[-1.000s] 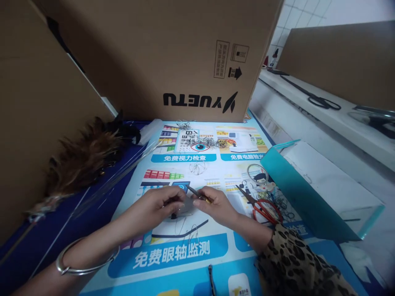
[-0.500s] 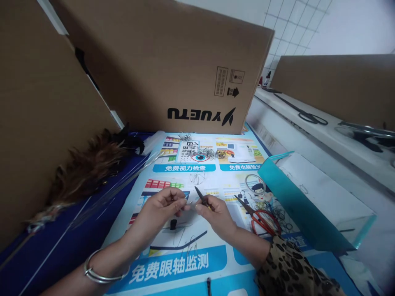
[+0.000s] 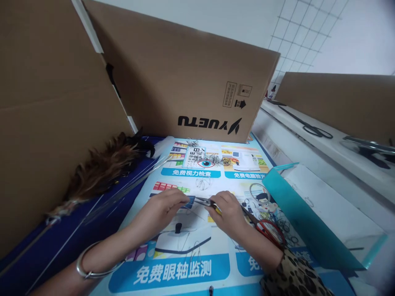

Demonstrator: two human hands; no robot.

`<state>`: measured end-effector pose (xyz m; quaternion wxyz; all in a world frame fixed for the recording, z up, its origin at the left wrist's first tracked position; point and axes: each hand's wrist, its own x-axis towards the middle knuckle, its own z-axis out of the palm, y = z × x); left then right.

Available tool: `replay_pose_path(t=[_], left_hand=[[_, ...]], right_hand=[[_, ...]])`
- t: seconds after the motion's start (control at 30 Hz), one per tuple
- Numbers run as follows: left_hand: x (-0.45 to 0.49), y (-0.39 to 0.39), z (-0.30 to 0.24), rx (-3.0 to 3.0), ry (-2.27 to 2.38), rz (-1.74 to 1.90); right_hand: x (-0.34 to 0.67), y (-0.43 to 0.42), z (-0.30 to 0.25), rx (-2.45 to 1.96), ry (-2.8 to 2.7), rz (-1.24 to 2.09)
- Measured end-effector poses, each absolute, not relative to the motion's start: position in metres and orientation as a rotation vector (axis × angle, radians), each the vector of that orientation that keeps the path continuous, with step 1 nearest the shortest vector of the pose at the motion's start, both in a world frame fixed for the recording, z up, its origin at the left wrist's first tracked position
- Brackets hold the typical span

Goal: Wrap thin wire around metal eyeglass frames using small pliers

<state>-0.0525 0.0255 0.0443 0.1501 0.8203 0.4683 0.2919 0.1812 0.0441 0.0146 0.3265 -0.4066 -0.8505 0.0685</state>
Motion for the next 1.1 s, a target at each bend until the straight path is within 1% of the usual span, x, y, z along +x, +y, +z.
replay_pose_path(t=[0.23,0.5,0.73,0.9,1.1], left_hand=[[-0.049,0.025,0.036,2.368,1.425,0.702],[-0.049,0.021,0.033,2.587,1.451,0.495],[-0.048,0.017,0.029,2.665,1.45,0.498],[-0.048,0.016,0.031,2.719,1.472,0.402],[-0.045,0.014,0.037,2.735,1.444,0.386]], right_hand=[[0.179,0.042,0.017,-1.135,-2.447,0.126],[0.178,0.042,0.015,-1.157,-2.538,0.077],[0.179,0.043,0.013,-1.168,-2.58,0.03],[0.178,0.043,0.014,-1.158,-2.601,0.003],[0.177,0.042,0.014,-1.156,-2.624,-0.017]])
